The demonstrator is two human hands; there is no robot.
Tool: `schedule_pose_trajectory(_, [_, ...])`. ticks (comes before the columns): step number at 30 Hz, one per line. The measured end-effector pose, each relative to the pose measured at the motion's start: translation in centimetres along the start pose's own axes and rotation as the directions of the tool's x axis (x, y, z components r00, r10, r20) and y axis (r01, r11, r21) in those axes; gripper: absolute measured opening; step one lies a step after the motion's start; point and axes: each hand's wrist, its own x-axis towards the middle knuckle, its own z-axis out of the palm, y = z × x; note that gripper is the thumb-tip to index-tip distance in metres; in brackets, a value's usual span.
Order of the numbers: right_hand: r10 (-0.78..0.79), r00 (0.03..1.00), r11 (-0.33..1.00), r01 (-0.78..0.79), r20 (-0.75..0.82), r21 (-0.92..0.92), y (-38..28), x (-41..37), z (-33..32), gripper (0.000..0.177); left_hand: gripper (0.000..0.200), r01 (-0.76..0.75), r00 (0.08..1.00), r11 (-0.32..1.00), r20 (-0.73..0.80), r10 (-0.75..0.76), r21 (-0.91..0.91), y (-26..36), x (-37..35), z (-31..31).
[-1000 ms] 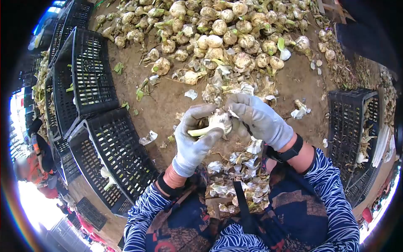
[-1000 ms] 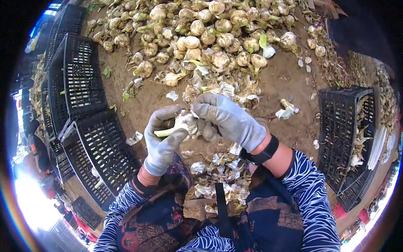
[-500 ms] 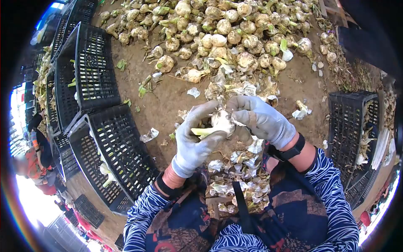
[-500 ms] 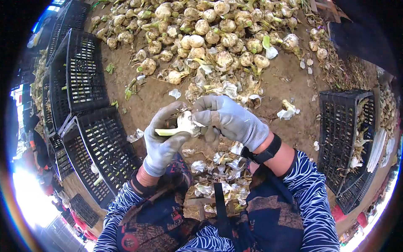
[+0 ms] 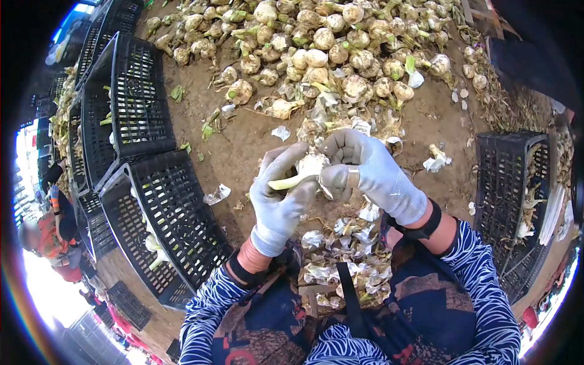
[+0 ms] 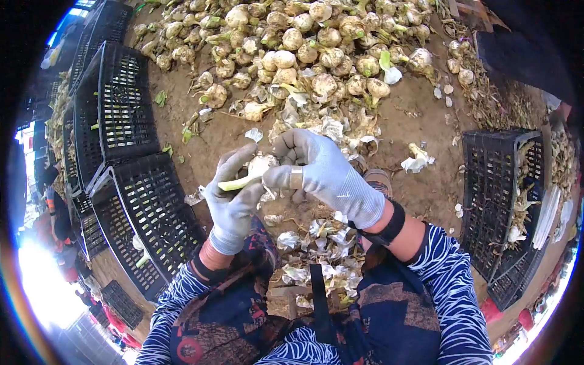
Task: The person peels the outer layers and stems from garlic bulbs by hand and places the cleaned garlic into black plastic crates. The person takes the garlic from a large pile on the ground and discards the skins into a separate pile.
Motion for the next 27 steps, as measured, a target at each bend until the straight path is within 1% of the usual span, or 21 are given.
schedule_pose_trajectory(2, [0.052,0.998,0.999,-0.052,-0.036,-0.011,-0.4,-0.1,0.2,0.04,0.051,0.029,0.999,0.999,0.018,-0.029,-0.016,0.3,-0.1,-0.3])
schedule_pose_trajectory(3, [0.052,0.998,0.999,-0.052,-0.035,-0.009,-0.2,-0.1,0.1,0.04,0.051,0.139,0.99,0.988,0.043,-0.136,-0.069,0.3,-0.3,-0.5])
schedule_pose_trajectory(4, [0.063,0.998,0.997,-0.063,0.015,0.053,0.1,0.0,-0.3,0.038,0.052,0.246,0.968,0.962,0.074,-0.238,-0.12,0.3,-0.3,-0.6])
schedule_pose_trajectory(5, [0.07,0.995,0.991,-0.077,0.065,0.114,0.4,0.1,-0.7,0.036,0.053,0.322,0.947,0.912,0.08,-0.312,-0.253,0.8,-0.4,-0.1])
schedule_pose_trajectory(6, [0.07,0.995,0.991,-0.077,0.065,0.112,0.6,0.1,-1.0,0.036,0.053,0.321,0.947,0.913,0.08,-0.31,-0.254,0.8,-0.3,0.1])
schedule_pose_trajectory(7, [0.101,0.989,0.962,-0.126,0.11,0.243,0.7,0.2,-1.4,0.033,0.053,0.364,0.929,0.827,0.108,-0.353,-0.429,0.7,-0.2,0.3])
schedule_pose_trajectory(8, [0.126,0.979,0.913,-0.178,0.16,0.367,0.9,0.2,-1.6,0.031,0.053,0.394,0.91,0.708,0.143,-0.389,-0.586,0.7,-0.1,0.4])
schedule_pose_trajectory(9, [0.066,0.992,0.943,-0.098,0.109,0.319,1.1,0.2,-1.7,0.027,0.052,0.391,0.914,0.715,0.156,-0.374,-0.579,0.7,0.1,0.3])
schedule_pose_trajectory(10, [0.064,0.991,0.944,-0.097,0.113,0.315,0.8,0.1,-1.5,0.027,0.052,0.386,0.916,0.717,0.152,-0.371,-0.581,0.6,0.2,0.2])
schedule_pose_trajectory(12, [0.054,0.997,0.996,-0.05,-0.049,0.067,-0.1,-0.2,-1.0,0.029,0.052,0.292,0.953,0.886,0.035,-0.3,-0.361,0.0,0.3,-0.1])
schedule_pose_trajectory(13, [-0.098,0.994,0.991,0.092,-0.057,-0.094,0.6,-0.1,-0.6,0.024,0.051,0.185,0.981,0.96,-0.021,-0.194,-0.209,-0.4,0.3,-0.1])
schedule_pose_trajectory(14, [-0.099,0.993,0.991,0.093,-0.06,-0.095,0.9,-0.1,-0.2,0.024,0.051,0.185,0.981,0.96,-0.018,-0.193,-0.21,-0.4,0.1,-0.1])
schedule_pose_trajectory(15, [-0.339,0.937,0.87,0.279,-0.083,-0.406,1.0,-0.2,0.2,0.023,0.05,0.135,0.99,0.983,-0.031,-0.139,-0.121,-0.3,0.0,0.0])
schedule_pose_trajectory(16, [-0.556,0.831,0.622,0.397,-0.024,-0.675,1.1,-0.1,0.5,0.024,0.049,0.081,0.996,0.996,-0.041,-0.082,-0.031,-0.1,0.1,0.1])
schedule_pose_trajectory(17, [-0.565,0.823,0.668,0.413,-0.06,-0.619,1.6,0.1,0.7,0.025,0.046,0.023,0.999,0.999,-0.033,-0.025,-0.046,0.0,0.1,0.1])
schedule_pose_trajectory(18, [-0.565,0.823,0.667,0.413,-0.059,-0.62,1.5,0.1,0.7,0.025,0.046,0.023,0.999,0.999,-0.034,-0.024,-0.047,0.4,0.2,0.0])
schedule_pose_trajectory(21, [-0.501,0.865,0.731,0.404,-0.031,-0.55,0.6,-0.2,1.2,0.023,0.046,0.062,0.998,0.997,-0.001,-0.062,-0.043,1.3,0.4,-0.3])
schedule_pose_trajectory(23, [-0.453,0.888,0.78,0.352,-0.078,-0.517,0.1,-0.5,1.8,0.018,0.046,0.031,0.999,0.999,0.028,-0.031,0.021,1.5,0.5,-0.6])
schedule_pose_trajectory(24, [-0.452,0.889,0.78,0.353,-0.076,-0.517,0.3,-0.4,1.5,0.018,0.046,0.031,0.999,0.999,0.026,-0.032,0.021,1.5,0.6,-0.7])
schedule_pose_trajectory(26, [-0.563,0.822,0.634,0.492,0.08,-0.596,0.9,-0.1,0.9,0.014,0.045,0.018,0.997,1.0,0.068,-0.019,0.01,1.5,0.7,-1.1])
schedule_pose_trajectory(27, [-0.563,0.823,0.635,0.493,0.082,-0.594,1.1,0.0,1.0,0.014,0.045,0.019,0.998,1.0,0.066,-0.02,0.012,1.5,0.7,-1.2])
